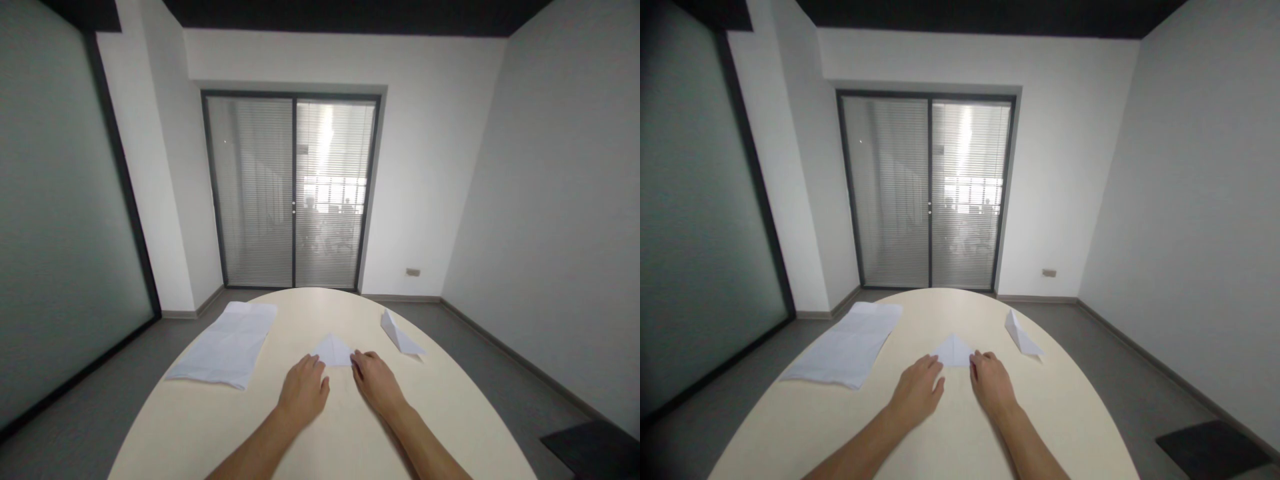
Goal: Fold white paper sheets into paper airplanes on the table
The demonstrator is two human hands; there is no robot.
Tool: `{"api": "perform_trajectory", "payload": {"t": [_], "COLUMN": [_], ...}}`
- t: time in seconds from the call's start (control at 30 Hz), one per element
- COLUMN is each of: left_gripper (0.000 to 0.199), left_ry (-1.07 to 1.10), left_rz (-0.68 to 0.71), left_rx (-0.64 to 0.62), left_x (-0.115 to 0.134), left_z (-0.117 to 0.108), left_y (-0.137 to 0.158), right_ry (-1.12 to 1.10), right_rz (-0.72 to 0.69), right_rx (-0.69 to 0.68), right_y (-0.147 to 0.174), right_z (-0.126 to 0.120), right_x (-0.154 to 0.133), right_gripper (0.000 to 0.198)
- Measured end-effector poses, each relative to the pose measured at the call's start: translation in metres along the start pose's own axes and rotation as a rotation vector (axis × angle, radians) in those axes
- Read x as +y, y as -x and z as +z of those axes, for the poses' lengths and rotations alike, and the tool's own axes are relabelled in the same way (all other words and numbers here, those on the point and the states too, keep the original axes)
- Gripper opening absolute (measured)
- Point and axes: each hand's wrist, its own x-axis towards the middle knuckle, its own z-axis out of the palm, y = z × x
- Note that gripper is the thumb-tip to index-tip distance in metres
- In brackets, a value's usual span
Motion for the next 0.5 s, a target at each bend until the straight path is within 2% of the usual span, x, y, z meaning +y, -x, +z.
{"api": "perform_trajectory", "payload": {"t": [0.13, 0.3, 0.5], "left_gripper": [0.037, 0.038, 0.038], "left_ry": [0.01, 0.024, 0.086], "left_rz": [-0.015, -0.032, -0.037], "left_rx": [0.014, 0.011, 0.036], "left_x": [0.001, 0.0035, -0.0014], "left_z": [-0.0026, -0.0061, -0.004], "left_y": [0.0005, 0.0015, -0.0016], "right_ry": [0.023, -0.038, -0.028], "right_rz": [-0.06, -0.05, -0.016], "right_rx": [-0.072, -0.198, -0.189], "right_y": [0.0033, 0.0073, 0.0053], "right_z": [0.0061, 0.0095, 0.0064], "right_x": [0.0002, 0.0044, 0.0019], "right_gripper": [0.046, 0.07, 0.066]}}
